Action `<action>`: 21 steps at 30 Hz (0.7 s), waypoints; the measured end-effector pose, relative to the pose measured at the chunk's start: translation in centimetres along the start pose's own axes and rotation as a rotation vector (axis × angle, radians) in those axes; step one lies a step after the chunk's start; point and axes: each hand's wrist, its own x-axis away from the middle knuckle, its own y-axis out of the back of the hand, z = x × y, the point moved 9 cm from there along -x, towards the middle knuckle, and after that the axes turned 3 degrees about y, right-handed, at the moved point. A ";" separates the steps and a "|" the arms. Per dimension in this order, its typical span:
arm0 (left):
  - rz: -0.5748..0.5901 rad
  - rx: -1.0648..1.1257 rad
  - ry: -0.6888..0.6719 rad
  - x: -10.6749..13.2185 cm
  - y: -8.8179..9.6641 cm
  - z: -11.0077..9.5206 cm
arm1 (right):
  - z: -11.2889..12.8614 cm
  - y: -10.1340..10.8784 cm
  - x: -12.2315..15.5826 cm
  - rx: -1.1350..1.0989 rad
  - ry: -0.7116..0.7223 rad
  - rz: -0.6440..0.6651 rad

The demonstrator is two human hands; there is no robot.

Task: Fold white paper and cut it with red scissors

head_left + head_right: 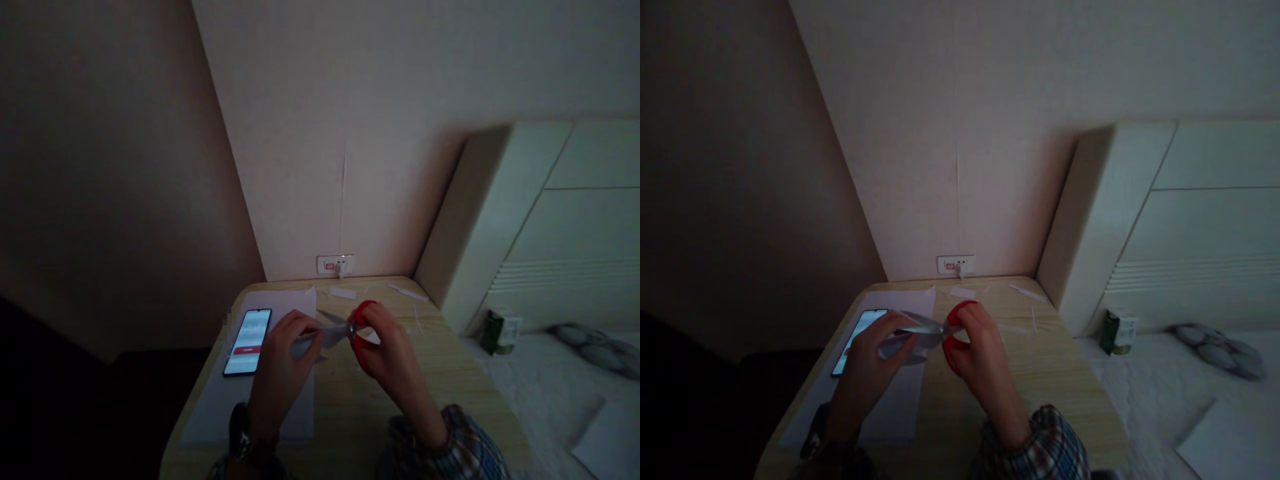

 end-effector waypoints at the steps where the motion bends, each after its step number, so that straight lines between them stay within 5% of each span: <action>1: 0.003 0.006 -0.003 0.0 0.0 0.0 | -0.3 0.0 0.1 -0.002 -0.015 -0.003; 10: 0.010 -0.039 0.005 -0.1 -0.3 0.8 | -1.3 0.4 0.9 0.011 -0.078 0.054; 21: 0.047 -0.079 0.014 0.1 -1.8 0.8 | -0.2 -1.8 0.6 0.047 -0.099 0.070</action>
